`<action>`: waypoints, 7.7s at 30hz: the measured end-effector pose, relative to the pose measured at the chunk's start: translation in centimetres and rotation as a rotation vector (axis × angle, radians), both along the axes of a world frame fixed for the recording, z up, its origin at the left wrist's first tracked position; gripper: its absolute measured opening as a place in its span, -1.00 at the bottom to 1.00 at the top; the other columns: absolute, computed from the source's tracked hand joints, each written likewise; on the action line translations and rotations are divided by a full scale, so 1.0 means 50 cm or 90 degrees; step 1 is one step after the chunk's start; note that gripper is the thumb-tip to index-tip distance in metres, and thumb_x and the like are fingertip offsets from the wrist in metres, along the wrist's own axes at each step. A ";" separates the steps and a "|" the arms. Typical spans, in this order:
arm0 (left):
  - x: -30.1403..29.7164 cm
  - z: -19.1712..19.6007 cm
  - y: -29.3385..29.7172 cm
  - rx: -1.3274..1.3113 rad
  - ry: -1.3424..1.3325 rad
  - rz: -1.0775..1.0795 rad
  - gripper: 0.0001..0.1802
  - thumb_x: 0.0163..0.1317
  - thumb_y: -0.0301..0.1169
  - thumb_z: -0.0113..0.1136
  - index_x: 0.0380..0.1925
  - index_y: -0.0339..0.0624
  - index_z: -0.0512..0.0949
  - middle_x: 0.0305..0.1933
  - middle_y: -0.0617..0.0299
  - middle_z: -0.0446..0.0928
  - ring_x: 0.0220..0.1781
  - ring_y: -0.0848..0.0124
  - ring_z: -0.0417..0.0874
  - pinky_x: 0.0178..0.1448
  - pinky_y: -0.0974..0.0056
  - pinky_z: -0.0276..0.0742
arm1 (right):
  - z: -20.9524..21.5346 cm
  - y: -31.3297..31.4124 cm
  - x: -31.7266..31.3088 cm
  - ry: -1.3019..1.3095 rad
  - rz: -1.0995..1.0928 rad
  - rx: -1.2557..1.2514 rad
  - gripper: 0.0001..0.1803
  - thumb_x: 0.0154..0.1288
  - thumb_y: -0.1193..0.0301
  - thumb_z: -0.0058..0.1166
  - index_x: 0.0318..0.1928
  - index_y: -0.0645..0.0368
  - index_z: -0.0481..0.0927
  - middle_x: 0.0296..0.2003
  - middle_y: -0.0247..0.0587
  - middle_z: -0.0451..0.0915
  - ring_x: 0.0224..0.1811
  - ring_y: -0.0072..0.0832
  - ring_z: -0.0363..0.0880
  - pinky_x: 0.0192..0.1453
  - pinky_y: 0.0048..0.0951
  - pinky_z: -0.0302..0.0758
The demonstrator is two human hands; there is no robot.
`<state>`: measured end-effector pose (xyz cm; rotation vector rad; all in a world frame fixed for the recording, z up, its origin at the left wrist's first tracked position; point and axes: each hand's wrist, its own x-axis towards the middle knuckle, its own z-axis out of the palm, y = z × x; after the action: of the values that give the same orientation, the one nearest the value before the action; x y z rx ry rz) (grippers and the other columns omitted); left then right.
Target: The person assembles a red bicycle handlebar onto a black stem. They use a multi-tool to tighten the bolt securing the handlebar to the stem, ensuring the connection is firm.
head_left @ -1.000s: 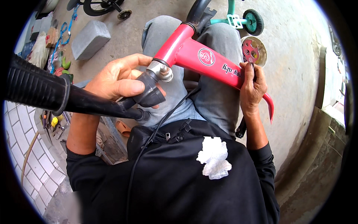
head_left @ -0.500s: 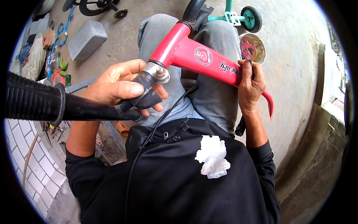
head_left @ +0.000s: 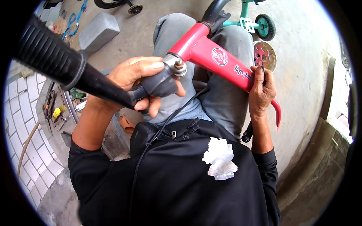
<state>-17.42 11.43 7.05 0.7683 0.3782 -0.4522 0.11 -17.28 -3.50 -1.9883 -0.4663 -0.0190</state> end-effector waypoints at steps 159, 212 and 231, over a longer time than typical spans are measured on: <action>0.160 -0.132 -0.044 0.493 0.008 0.129 -0.71 0.28 -0.39 0.27 -0.07 -0.36 0.61 -0.31 0.24 0.65 -0.31 0.60 0.62 -0.20 0.49 0.55 | 0.040 -0.005 0.014 0.149 0.136 0.096 -0.82 0.49 0.43 0.04 -0.19 0.31 0.60 -0.36 -0.30 0.70 -0.37 -0.70 0.57 -0.22 -0.62 0.51; 0.149 -0.155 0.024 0.150 -0.009 0.115 -0.76 0.32 -0.40 0.11 -0.13 -0.37 0.54 -0.15 0.10 0.65 -0.12 0.47 0.67 0.08 0.36 0.57 | 0.022 -0.009 0.015 0.170 0.111 0.131 -0.87 0.47 0.48 0.00 -0.20 0.30 0.56 -0.29 -0.22 0.70 -0.25 -0.60 0.60 -0.04 -0.57 0.50; -0.029 -0.047 -0.014 0.543 0.089 -0.154 -0.51 0.06 -0.36 0.41 0.00 -0.29 0.54 -0.29 0.40 0.51 -0.26 0.62 0.47 -0.07 0.47 0.41 | 0.030 0.020 0.010 0.148 0.088 0.067 -0.78 0.49 0.38 0.03 -0.24 0.27 0.62 -0.35 -0.32 0.68 -0.29 -0.66 0.59 -0.13 -0.62 0.51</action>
<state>-18.89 10.75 4.70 1.6282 0.6238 -0.5762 0.63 -16.27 -1.99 -1.8238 -0.4407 0.2671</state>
